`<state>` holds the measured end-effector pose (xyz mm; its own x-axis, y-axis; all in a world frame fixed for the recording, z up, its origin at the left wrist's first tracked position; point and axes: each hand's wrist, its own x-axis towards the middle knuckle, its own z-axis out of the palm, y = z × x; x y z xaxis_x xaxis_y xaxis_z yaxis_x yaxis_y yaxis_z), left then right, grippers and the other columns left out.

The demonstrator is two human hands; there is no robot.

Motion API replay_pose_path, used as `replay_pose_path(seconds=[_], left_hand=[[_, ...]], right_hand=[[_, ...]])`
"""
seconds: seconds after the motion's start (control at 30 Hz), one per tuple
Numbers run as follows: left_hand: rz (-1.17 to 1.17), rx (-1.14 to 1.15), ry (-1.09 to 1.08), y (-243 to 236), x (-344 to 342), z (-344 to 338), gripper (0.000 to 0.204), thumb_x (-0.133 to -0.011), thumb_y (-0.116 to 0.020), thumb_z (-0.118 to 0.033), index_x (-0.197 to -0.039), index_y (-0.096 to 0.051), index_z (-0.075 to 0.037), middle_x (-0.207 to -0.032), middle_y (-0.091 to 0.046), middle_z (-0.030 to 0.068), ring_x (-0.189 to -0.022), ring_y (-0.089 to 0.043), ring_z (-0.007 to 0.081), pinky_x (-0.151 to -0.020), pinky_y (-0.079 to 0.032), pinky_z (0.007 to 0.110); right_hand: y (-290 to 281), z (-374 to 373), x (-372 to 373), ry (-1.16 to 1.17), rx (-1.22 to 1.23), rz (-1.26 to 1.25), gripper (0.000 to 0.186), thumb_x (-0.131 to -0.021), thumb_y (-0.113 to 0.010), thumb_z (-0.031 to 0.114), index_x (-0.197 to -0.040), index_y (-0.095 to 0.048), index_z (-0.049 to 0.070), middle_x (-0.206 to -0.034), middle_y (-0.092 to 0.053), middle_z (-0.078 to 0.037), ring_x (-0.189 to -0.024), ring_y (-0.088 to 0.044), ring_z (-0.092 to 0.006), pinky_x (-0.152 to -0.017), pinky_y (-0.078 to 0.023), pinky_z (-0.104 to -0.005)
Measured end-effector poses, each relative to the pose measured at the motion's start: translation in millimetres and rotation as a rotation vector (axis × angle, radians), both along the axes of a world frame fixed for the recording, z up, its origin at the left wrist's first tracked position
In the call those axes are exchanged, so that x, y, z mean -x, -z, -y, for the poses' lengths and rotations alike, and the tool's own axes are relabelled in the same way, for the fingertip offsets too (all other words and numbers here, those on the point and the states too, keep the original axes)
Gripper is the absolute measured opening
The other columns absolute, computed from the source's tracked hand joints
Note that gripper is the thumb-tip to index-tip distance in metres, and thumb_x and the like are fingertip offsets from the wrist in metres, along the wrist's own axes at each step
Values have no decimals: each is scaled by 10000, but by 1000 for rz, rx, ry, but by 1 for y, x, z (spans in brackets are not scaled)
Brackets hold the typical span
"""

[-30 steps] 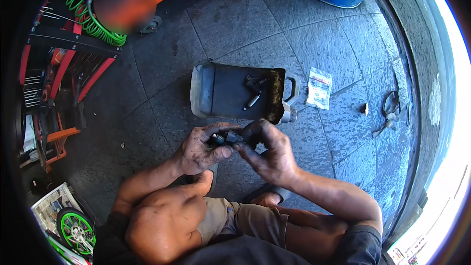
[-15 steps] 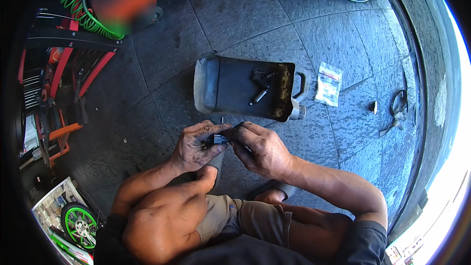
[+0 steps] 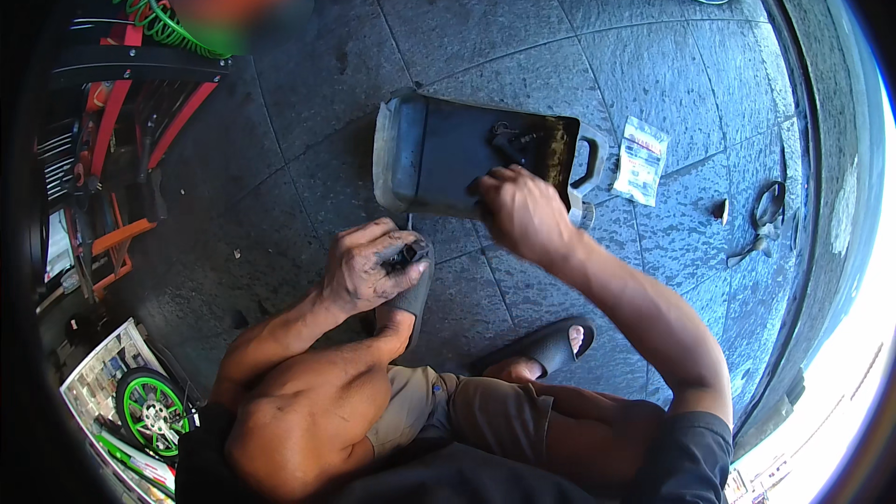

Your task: Maintain and clean motorcycle engine components.

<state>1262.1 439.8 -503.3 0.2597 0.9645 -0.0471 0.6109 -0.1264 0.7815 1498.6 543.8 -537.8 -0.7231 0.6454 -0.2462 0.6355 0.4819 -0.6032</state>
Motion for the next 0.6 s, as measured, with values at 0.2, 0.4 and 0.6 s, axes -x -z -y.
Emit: replay_pose_path(seconds=[0.2, 0.4, 0.6], left_hand=[[-128, -88, 44, -4, 0, -12, 321, -767, -783, -297, -968, -708, -58, -812, -625, 68, -710, -662, 234, -611, -559, 342], [-180, -128, 39, -10, -1, -12, 306, -763, -780, -300, -952, -703, -74, -806, -596, 62, -705, -655, 227, -604, -558, 340], [-262, -153, 98, -15, -3, -18, 291, -784, -766, -306, -952, -702, -77, -814, -583, 55, -706, -656, 219, -589, -557, 332]], right_hand=[[79, -17, 1, -322, -209, 318, 167, -864, -587, 142, -954, -714, 82, -1058, -701, -107, -1127, -616, -281, -977, -462, -409], [93, -16, 9, -390, -205, 369, 168, -875, -556, 133, -897, -720, 100, -1057, -701, -97, -1160, -596, -276, -1021, -420, -414], [75, -22, -6, -95, 31, 132, 162, -822, -654, 86, -979, -670, 49, -994, -698, -122, -960, -674, -260, -935, -494, -391]])
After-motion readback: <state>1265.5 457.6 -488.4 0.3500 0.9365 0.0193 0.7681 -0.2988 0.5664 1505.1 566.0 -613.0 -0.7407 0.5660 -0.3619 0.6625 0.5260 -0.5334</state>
